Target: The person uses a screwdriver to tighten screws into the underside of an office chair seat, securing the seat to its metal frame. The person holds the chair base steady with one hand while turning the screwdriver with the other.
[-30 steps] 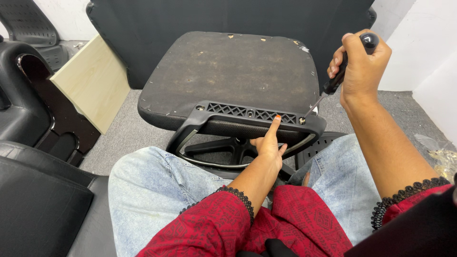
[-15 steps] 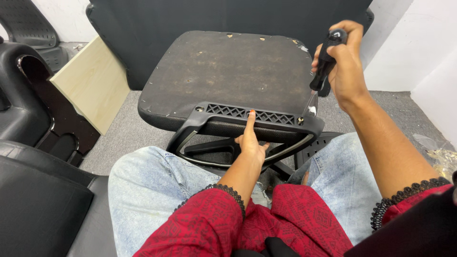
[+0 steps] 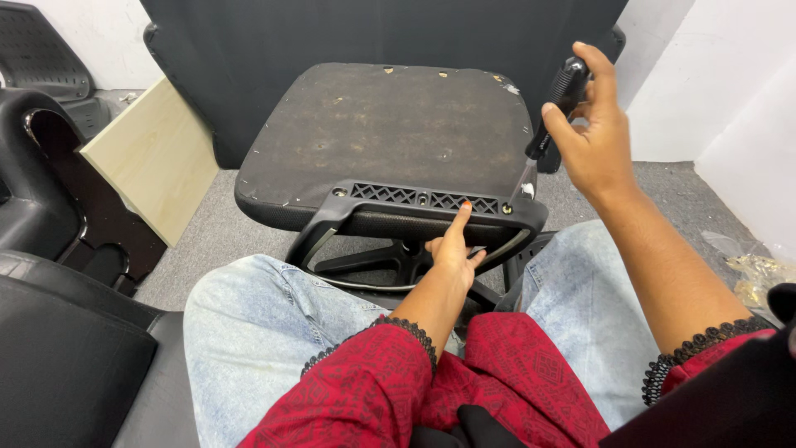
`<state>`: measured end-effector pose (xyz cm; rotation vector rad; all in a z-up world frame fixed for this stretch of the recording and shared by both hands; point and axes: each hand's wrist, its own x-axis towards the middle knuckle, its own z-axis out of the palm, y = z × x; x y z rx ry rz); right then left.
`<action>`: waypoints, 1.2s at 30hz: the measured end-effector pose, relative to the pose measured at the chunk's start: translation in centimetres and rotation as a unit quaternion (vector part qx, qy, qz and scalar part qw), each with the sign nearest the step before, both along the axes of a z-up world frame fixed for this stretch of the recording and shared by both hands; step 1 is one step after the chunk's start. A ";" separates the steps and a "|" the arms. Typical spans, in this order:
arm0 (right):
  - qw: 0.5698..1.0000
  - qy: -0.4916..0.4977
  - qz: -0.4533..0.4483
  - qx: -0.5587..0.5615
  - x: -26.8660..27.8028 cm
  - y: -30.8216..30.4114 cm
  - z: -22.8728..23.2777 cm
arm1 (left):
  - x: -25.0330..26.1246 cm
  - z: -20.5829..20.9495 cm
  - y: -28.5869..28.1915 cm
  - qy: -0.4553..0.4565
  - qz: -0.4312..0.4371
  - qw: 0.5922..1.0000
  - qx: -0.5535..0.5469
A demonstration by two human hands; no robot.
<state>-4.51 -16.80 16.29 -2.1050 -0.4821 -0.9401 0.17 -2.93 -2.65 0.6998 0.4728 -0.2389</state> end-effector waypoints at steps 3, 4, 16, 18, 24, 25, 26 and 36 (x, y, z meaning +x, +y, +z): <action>0.995 -0.030 0.094 -0.019 -0.9 0.4 0.4 | 0.6 0.0 -0.1 0.001 0.017 1.000 0.017; 0.993 -0.034 0.106 -0.024 -1.1 0.6 0.4 | 0.7 0.1 -0.2 0.003 0.023 0.999 0.022; 0.997 -0.065 0.019 -0.037 0.2 1.2 -0.5 | 0.5 0.6 -0.3 0.010 0.035 0.999 0.011; 0.996 -0.064 0.011 -0.053 0.1 1.1 -0.8 | 0.6 0.5 -0.3 0.008 0.030 1.000 0.002; 0.994 -0.069 0.045 -0.065 0.7 0.7 -1.1 | 0.9 -1.5 0.7 -0.058 -0.032 0.996 -0.063; 0.994 -0.069 0.042 -0.070 0.9 0.5 -1.1 | 1.0 -2.0 1.2 -0.076 -0.060 0.993 -0.068; 0.994 -0.070 0.039 -0.074 1.1 0.4 -1.2 | 1.0 -2.4 1.6 -0.094 -0.088 0.989 -0.074; 0.996 -0.055 0.043 -0.062 2.8 -0.9 -1.5 | 0.6 0.4 4.9 -0.040 0.026 0.995 -0.084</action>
